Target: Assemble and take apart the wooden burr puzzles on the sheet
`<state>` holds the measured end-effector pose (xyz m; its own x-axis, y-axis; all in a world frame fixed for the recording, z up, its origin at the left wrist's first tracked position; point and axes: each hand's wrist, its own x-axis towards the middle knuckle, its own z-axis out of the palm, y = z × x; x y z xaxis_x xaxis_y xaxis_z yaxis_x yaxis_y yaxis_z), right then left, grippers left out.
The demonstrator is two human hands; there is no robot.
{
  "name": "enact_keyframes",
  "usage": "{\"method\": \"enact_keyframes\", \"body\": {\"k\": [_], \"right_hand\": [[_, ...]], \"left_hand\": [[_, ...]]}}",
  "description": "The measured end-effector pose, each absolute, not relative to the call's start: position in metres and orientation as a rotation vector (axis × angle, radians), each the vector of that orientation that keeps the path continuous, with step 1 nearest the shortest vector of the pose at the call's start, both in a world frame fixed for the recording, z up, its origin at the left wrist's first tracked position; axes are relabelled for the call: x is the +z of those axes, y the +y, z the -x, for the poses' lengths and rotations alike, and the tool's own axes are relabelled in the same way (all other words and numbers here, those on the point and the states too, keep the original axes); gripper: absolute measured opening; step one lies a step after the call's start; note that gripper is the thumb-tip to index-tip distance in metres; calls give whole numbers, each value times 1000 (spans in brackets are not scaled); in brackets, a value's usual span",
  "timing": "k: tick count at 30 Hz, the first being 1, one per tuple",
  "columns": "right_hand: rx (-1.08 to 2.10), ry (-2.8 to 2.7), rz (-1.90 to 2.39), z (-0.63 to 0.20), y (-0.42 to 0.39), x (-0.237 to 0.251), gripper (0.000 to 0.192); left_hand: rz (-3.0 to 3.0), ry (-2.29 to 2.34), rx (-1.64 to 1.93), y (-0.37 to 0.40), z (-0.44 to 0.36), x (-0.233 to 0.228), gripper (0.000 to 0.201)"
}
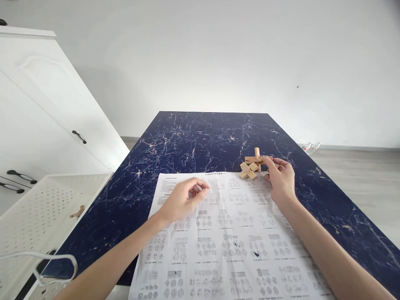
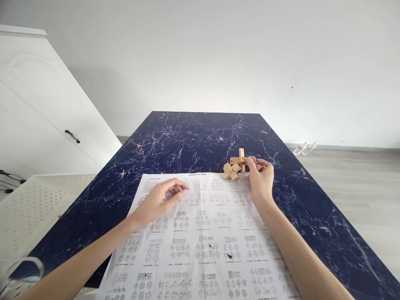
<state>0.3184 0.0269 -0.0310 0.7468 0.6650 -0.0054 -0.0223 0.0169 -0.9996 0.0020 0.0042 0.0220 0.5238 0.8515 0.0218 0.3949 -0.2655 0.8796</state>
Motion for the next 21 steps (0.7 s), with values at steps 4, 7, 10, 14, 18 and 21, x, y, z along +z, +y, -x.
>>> {"method": "enact_keyframes", "body": {"k": [4, 7, 10, 14, 18, 21], "right_hand": [[573, -578, 1525, -320, 26, -33, 40], [553, -567, 1514, -320, 26, -35, 43], [541, -541, 1454, -322, 25, -35, 49], [543, -547, 1174, -327, 27, -29, 57], [748, -635, 968, -323, 23, -16, 56], [895, -738, 938, -311, 13, -7, 48]], "left_hand": [[-1861, 1034, 634, 4, -2, 21, 23], [-1856, 1038, 639, 4, -2, 22, 23], [-1854, 1039, 636, 4, -2, 23, 23], [-1853, 1042, 624, 4, -2, 23, 23], [-1852, 1039, 641, 3, -2, 23, 23], [-1853, 1042, 641, 3, -2, 25, 25]]}}
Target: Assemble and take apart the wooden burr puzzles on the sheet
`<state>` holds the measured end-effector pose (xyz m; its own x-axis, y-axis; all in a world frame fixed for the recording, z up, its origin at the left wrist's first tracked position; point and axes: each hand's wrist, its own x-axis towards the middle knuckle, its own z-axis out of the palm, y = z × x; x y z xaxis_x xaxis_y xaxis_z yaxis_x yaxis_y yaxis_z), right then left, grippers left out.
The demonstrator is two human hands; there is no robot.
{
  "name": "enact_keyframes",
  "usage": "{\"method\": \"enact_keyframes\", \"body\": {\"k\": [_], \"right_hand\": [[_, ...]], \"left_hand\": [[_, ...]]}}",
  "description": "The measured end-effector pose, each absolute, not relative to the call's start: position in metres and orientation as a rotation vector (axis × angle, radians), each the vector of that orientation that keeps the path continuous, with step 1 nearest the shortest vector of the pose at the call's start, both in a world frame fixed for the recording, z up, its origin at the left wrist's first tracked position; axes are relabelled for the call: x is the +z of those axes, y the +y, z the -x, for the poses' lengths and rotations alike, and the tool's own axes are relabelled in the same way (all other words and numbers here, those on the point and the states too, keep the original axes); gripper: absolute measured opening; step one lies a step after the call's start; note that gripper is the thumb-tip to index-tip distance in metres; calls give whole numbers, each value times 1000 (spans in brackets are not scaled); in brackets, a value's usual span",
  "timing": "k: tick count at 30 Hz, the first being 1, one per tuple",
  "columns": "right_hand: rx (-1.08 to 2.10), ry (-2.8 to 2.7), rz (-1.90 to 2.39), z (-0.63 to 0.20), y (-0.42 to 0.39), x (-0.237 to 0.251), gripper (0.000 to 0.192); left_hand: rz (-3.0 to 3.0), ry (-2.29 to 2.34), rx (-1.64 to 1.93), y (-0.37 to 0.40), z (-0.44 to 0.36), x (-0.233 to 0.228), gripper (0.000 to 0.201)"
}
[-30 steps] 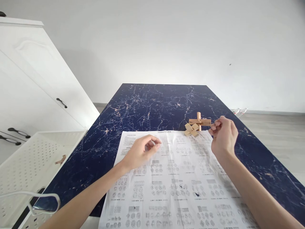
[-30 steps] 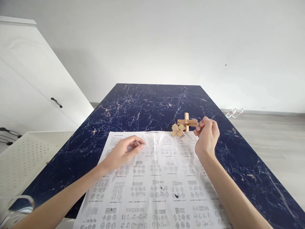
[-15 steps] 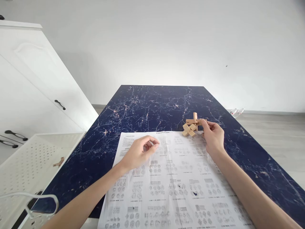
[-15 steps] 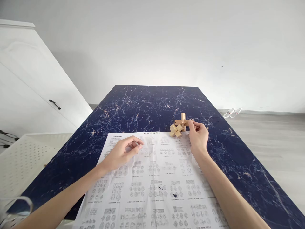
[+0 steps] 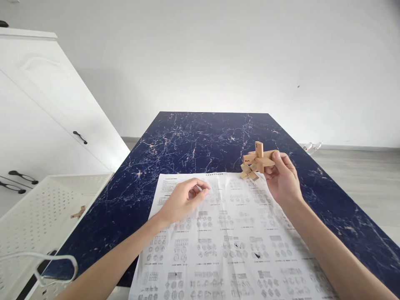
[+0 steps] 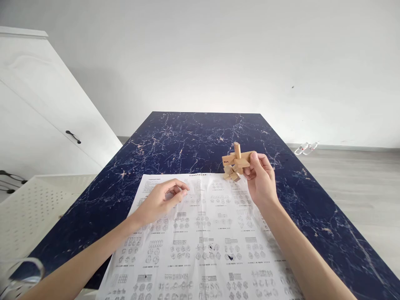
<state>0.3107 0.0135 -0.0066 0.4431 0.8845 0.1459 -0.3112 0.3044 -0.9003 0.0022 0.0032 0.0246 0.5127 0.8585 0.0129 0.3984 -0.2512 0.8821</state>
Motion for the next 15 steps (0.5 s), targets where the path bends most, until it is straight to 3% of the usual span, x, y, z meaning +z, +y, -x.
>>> {"method": "enact_keyframes", "body": {"k": [7, 12, 15], "right_hand": [[1016, -1071, 972, -272, -14, -2, 38], [1070, -1290, 1006, -247, -27, -3, 29], [1100, -1358, 1031, -237, -32, -3, 29]], "left_hand": [[-1833, 944, 613, 2, 0, 24, 32], [-1782, 821, 677, -2, 0, 16, 94], [-1749, 863, 668, -2, 0, 15, 108]]}}
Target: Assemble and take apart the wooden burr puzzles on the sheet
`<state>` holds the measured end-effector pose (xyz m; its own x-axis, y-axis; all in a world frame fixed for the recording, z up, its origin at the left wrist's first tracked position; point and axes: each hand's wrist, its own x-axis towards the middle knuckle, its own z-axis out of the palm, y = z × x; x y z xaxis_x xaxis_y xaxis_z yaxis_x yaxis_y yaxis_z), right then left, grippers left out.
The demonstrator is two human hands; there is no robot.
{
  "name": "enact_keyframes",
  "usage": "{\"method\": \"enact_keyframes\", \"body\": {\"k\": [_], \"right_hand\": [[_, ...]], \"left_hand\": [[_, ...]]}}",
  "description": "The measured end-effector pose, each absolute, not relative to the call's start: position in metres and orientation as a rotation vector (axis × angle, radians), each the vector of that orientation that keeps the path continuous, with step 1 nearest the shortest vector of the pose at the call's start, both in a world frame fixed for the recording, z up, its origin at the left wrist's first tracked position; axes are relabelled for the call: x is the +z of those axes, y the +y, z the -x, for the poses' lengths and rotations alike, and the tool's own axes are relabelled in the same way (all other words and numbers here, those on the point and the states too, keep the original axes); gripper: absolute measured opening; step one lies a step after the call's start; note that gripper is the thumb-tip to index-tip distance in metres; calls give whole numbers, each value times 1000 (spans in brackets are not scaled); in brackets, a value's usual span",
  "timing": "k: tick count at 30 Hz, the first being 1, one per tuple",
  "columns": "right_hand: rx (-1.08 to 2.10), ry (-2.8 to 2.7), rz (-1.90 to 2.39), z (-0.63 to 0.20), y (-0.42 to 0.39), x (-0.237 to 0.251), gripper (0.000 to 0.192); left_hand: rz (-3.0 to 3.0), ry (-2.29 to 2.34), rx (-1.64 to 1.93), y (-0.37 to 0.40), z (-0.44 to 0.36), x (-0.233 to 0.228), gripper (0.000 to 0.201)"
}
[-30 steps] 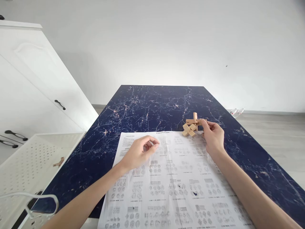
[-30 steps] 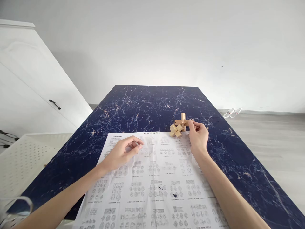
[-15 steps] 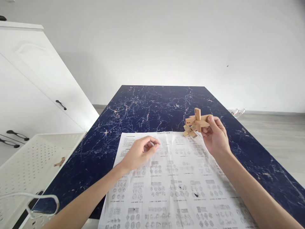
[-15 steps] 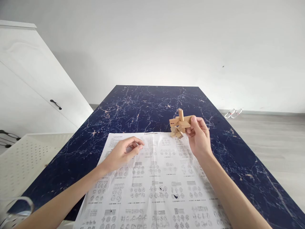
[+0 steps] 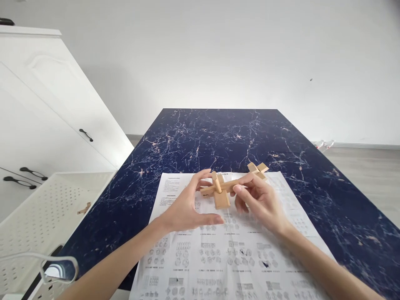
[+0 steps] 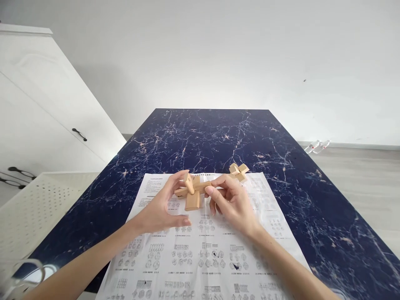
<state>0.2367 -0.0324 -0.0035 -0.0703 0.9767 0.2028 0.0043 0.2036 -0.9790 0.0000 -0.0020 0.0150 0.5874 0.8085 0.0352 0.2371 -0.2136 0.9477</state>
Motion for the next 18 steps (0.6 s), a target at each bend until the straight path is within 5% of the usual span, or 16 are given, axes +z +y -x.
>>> {"method": "enact_keyframes", "body": {"k": [5, 9, 18], "right_hand": [[1113, -1475, 1082, -229, -37, -7, 25], [1105, -1508, 1105, -227, -36, -7, 24], [1085, -1664, 1206, -229, -33, -14, 13]], "left_hand": [[-1809, 890, 681, 1, -1, 21, 57], [-1824, 885, 702, 3, -2, 22, 79], [-1856, 916, 649, 6, 0, 11, 97]]}}
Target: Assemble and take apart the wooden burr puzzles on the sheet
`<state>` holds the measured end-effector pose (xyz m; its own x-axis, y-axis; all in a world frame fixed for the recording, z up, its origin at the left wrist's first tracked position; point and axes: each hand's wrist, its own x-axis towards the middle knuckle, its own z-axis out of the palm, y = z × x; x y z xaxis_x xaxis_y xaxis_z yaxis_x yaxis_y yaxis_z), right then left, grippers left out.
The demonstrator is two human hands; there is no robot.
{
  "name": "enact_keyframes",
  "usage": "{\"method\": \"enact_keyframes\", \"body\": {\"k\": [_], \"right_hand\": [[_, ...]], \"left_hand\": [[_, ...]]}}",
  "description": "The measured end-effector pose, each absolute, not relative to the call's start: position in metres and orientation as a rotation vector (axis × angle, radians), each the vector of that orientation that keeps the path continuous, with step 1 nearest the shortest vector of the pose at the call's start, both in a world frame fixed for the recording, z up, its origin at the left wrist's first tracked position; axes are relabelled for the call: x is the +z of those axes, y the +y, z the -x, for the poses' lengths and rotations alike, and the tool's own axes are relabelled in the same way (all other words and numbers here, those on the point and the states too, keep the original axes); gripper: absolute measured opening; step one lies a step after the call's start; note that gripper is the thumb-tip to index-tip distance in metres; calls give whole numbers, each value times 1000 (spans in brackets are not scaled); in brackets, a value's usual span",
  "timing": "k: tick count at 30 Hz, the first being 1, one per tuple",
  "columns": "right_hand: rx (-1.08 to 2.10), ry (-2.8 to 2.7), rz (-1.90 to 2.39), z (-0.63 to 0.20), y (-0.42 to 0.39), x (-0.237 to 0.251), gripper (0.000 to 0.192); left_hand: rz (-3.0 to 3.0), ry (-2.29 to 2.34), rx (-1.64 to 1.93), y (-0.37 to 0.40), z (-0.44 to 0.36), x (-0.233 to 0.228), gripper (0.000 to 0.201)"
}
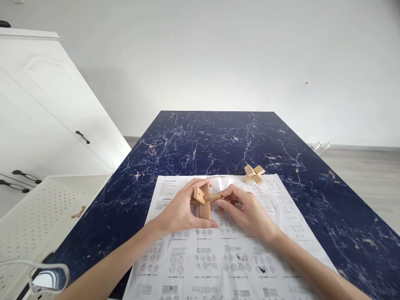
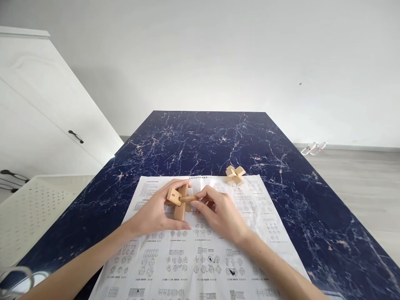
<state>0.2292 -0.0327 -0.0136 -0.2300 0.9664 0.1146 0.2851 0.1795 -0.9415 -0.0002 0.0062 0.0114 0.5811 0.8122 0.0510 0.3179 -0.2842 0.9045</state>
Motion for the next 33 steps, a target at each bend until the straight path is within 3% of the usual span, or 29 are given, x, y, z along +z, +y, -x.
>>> {"method": "enact_keyframes", "body": {"k": [20, 26, 33], "right_hand": [[686, -2007, 1160, -236, -29, -13, 15], [657, -2039, 1133, -236, -30, -12, 17], [495, -2121, 1062, -237, -32, -9, 17]], "left_hand": [[-2062, 997, 547, 6, 0, 8, 95], [-2124, 956, 659, 4, 1, 7, 89], [-2368, 865, 794, 2, 6, 4, 97]]}}
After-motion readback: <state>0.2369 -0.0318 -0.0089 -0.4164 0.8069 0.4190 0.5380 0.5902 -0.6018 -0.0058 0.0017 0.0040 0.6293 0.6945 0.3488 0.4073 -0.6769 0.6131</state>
